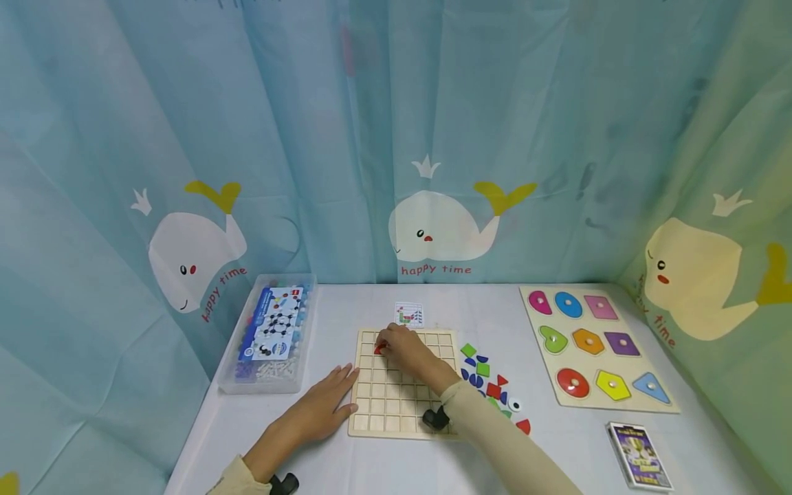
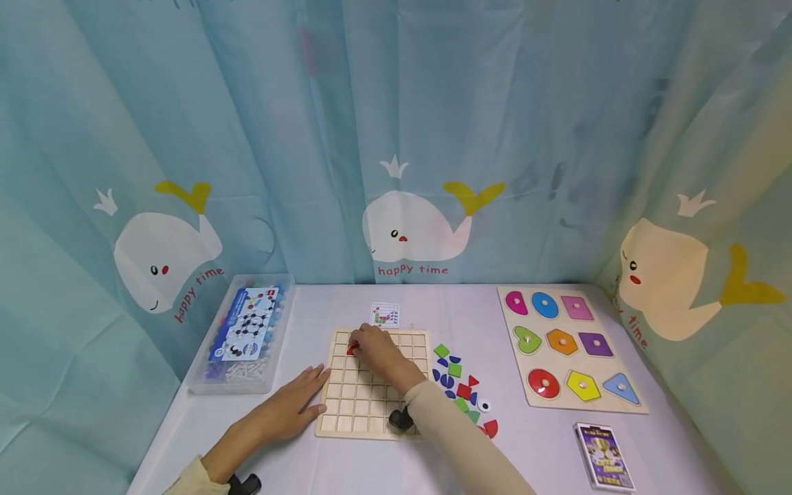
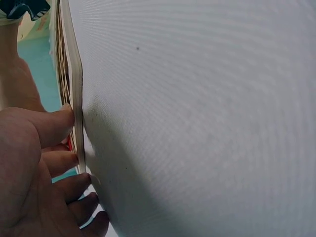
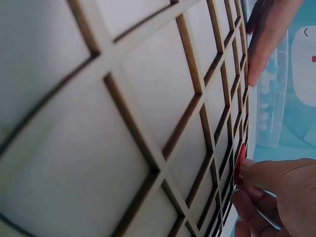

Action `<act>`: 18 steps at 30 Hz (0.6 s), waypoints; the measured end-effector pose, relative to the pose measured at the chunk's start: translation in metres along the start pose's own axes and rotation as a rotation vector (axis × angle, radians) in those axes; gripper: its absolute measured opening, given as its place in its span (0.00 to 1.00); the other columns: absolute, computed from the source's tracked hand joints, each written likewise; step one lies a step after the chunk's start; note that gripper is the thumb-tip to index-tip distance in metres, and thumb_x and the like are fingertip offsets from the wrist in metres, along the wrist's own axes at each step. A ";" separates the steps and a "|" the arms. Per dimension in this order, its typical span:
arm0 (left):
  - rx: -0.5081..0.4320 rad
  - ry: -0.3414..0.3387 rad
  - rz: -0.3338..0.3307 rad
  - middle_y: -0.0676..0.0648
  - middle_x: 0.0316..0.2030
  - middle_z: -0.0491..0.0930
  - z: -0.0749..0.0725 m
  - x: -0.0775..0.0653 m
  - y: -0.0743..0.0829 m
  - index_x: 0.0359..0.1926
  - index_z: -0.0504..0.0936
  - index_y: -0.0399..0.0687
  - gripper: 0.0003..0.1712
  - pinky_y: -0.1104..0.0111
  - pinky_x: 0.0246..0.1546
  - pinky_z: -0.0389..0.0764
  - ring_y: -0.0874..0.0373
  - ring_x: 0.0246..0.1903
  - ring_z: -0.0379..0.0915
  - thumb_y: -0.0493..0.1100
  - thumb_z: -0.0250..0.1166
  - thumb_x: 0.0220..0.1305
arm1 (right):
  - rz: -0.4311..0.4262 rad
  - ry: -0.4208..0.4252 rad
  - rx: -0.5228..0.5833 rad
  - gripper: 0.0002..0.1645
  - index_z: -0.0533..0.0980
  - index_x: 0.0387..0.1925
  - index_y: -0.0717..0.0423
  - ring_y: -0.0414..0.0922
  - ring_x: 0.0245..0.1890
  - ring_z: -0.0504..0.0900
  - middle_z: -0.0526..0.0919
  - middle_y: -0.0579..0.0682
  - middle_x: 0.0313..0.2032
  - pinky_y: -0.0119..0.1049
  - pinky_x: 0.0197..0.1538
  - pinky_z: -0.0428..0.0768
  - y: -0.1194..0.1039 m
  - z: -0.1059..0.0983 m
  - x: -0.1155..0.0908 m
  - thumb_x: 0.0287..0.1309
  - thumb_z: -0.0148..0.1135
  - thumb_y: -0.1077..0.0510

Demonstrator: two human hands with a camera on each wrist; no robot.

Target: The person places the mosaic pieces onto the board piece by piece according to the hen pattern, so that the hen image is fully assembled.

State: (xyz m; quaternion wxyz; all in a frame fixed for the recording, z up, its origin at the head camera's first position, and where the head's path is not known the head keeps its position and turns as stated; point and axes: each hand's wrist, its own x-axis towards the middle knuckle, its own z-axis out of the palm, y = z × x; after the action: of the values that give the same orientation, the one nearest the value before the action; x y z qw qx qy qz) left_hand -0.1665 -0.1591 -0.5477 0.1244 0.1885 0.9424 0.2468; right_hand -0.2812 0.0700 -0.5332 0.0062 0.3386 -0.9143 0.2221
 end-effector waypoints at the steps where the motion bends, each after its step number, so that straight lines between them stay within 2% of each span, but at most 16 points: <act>1: -0.002 0.001 0.000 0.39 0.82 0.56 0.000 0.000 0.000 0.83 0.59 0.44 0.40 0.39 0.77 0.59 0.38 0.82 0.49 0.52 0.60 0.79 | 0.000 -0.004 0.000 0.05 0.85 0.45 0.57 0.49 0.45 0.84 0.85 0.51 0.41 0.48 0.52 0.85 0.000 0.000 0.000 0.69 0.69 0.64; 6: 0.007 0.004 0.002 0.39 0.82 0.56 0.000 0.000 0.000 0.83 0.59 0.44 0.40 0.40 0.77 0.60 0.38 0.82 0.49 0.53 0.60 0.79 | -0.001 -0.014 0.001 0.04 0.85 0.44 0.56 0.48 0.46 0.83 0.85 0.50 0.43 0.44 0.54 0.84 0.001 0.001 -0.001 0.69 0.69 0.64; 11: 0.018 0.007 0.007 0.39 0.82 0.56 0.000 0.000 0.000 0.82 0.59 0.43 0.39 0.41 0.78 0.60 0.38 0.81 0.50 0.53 0.59 0.80 | -0.015 -0.015 -0.002 0.04 0.85 0.44 0.58 0.49 0.50 0.82 0.84 0.51 0.45 0.45 0.57 0.84 0.003 0.001 -0.002 0.70 0.68 0.64; 18: 0.007 0.012 0.010 0.39 0.82 0.57 0.000 0.000 0.000 0.82 0.59 0.43 0.39 0.40 0.78 0.60 0.38 0.81 0.50 0.52 0.59 0.80 | -0.032 -0.008 -0.023 0.05 0.85 0.44 0.57 0.48 0.48 0.83 0.84 0.51 0.44 0.44 0.56 0.84 0.004 0.001 -0.004 0.68 0.70 0.63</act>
State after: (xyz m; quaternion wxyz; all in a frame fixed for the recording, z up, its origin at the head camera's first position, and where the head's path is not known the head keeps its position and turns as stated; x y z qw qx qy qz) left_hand -0.1663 -0.1589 -0.5479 0.1170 0.1921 0.9430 0.2453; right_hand -0.2801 0.0747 -0.5365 0.0098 0.3538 -0.9114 0.2102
